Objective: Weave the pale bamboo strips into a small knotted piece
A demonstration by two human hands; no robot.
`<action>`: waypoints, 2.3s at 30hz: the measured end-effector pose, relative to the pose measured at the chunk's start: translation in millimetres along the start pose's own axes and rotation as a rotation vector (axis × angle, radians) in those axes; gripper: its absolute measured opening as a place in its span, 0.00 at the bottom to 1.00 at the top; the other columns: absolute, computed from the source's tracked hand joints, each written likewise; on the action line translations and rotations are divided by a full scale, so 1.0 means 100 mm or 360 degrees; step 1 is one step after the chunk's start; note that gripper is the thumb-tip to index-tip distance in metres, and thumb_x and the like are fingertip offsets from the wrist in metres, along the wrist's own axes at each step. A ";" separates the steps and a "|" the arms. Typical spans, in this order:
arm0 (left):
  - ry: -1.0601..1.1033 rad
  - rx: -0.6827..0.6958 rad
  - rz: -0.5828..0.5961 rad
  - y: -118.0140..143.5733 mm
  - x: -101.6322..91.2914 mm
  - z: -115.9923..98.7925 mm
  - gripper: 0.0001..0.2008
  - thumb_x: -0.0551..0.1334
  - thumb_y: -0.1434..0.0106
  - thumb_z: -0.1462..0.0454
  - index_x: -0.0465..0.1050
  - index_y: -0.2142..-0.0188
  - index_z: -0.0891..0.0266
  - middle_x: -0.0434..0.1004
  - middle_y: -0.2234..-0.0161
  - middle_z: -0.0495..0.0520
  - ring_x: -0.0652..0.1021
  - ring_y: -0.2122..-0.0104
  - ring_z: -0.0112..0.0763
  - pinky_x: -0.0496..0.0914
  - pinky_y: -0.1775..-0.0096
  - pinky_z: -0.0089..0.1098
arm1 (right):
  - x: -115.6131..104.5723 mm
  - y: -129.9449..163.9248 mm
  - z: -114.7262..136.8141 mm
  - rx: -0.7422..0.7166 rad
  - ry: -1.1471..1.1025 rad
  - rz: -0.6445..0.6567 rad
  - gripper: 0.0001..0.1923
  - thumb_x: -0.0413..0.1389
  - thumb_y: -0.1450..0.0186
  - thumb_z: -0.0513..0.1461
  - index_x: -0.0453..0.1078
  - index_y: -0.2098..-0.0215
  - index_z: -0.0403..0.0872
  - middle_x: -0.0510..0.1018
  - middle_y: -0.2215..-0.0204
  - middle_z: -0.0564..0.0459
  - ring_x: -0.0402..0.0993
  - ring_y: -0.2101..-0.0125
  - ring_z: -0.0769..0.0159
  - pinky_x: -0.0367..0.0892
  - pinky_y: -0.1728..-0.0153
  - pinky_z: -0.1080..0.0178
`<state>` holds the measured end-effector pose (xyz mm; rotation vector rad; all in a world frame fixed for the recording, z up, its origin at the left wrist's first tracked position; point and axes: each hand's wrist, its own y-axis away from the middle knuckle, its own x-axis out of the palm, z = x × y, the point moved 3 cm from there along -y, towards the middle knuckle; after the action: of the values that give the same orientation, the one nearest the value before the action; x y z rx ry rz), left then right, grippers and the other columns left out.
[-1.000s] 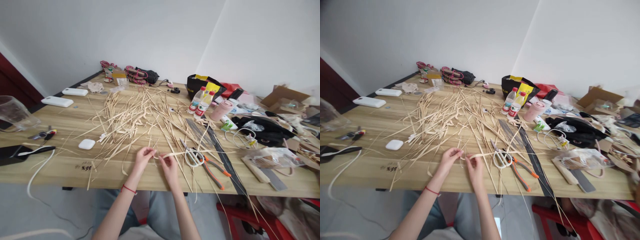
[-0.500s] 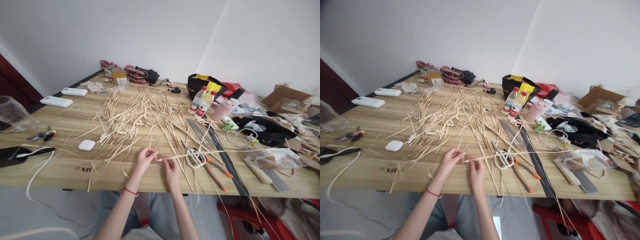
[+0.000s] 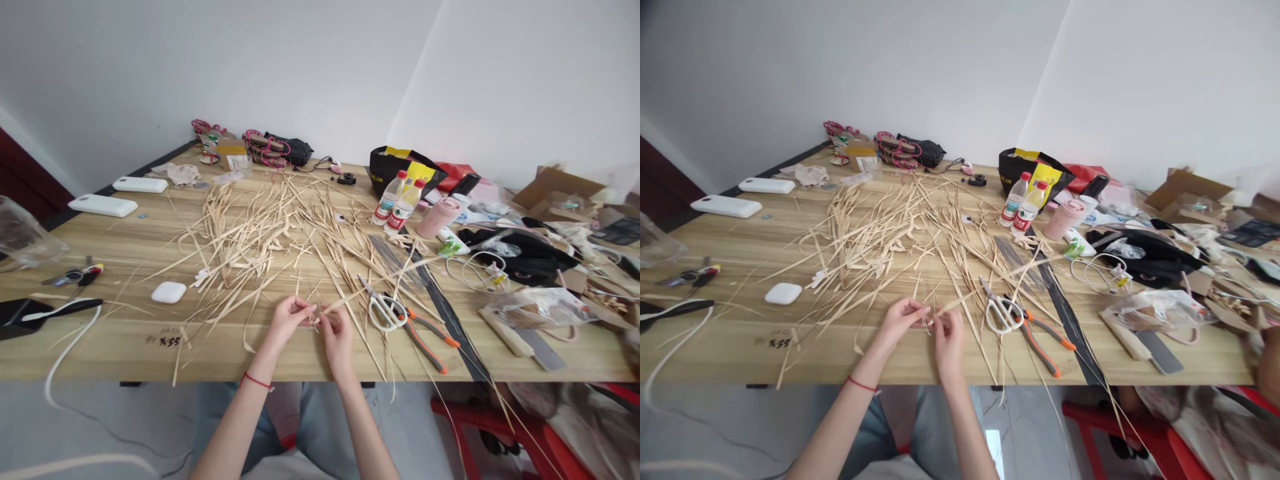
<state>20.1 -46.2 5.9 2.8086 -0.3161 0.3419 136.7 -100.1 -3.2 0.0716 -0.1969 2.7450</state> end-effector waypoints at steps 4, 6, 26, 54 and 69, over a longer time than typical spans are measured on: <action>0.0000 0.0030 -0.0010 0.00 -0.01 0.00 0.16 0.71 0.57 0.60 0.67 0.75 0.64 0.74 0.78 0.47 0.76 0.76 0.28 0.72 0.73 0.28 | -0.01 -0.01 0.00 0.0011 0.0051 -0.0030 0.12 0.56 0.41 0.45 0.66 0.64 0.46 0.74 0.68 0.49 0.73 0.69 0.64 0.70 0.66 0.61; -0.0009 0.0095 -0.0027 -0.01 -0.02 -0.01 0.15 0.70 0.56 0.59 0.67 0.75 0.65 0.74 0.78 0.48 0.75 0.76 0.27 0.71 0.72 0.28 | -0.02 0.00 0.04 0.0001 0.0128 -0.0065 0.12 0.56 0.41 0.45 0.66 0.67 0.45 0.74 0.71 0.50 0.72 0.71 0.65 0.69 0.67 0.62; 0.0139 0.0178 -0.0045 0.01 -0.06 -0.01 0.14 0.70 0.55 0.62 0.72 0.70 0.66 0.78 0.71 0.52 0.77 0.71 0.30 0.72 0.63 0.32 | -0.02 0.05 0.13 0.0090 -0.0180 -0.0112 0.13 0.61 0.46 0.43 0.66 0.67 0.45 0.76 0.71 0.51 0.75 0.71 0.64 0.70 0.66 0.61; 0.0070 0.0187 0.0084 0.09 -0.05 -0.02 0.14 0.67 0.50 0.62 0.74 0.63 0.65 0.77 0.60 0.58 0.78 0.64 0.34 0.73 0.59 0.35 | -0.04 0.10 0.16 0.0207 -0.0203 -0.0161 0.13 0.63 0.49 0.43 0.69 0.70 0.44 0.77 0.72 0.50 0.74 0.69 0.63 0.69 0.65 0.60; -0.0080 0.0154 0.0400 0.16 0.02 -0.13 0.16 0.65 0.49 0.65 0.76 0.59 0.65 0.77 0.55 0.60 0.76 0.54 0.42 0.68 0.50 0.42 | -0.08 0.04 0.20 0.0354 -0.0394 -0.0150 0.16 0.64 0.51 0.44 0.69 0.68 0.45 0.77 0.71 0.51 0.75 0.70 0.62 0.72 0.70 0.61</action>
<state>15.5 -57.5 22.2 2.8790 -0.6848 0.3500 143.1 -109.9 15.3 0.4701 0.0455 2.6465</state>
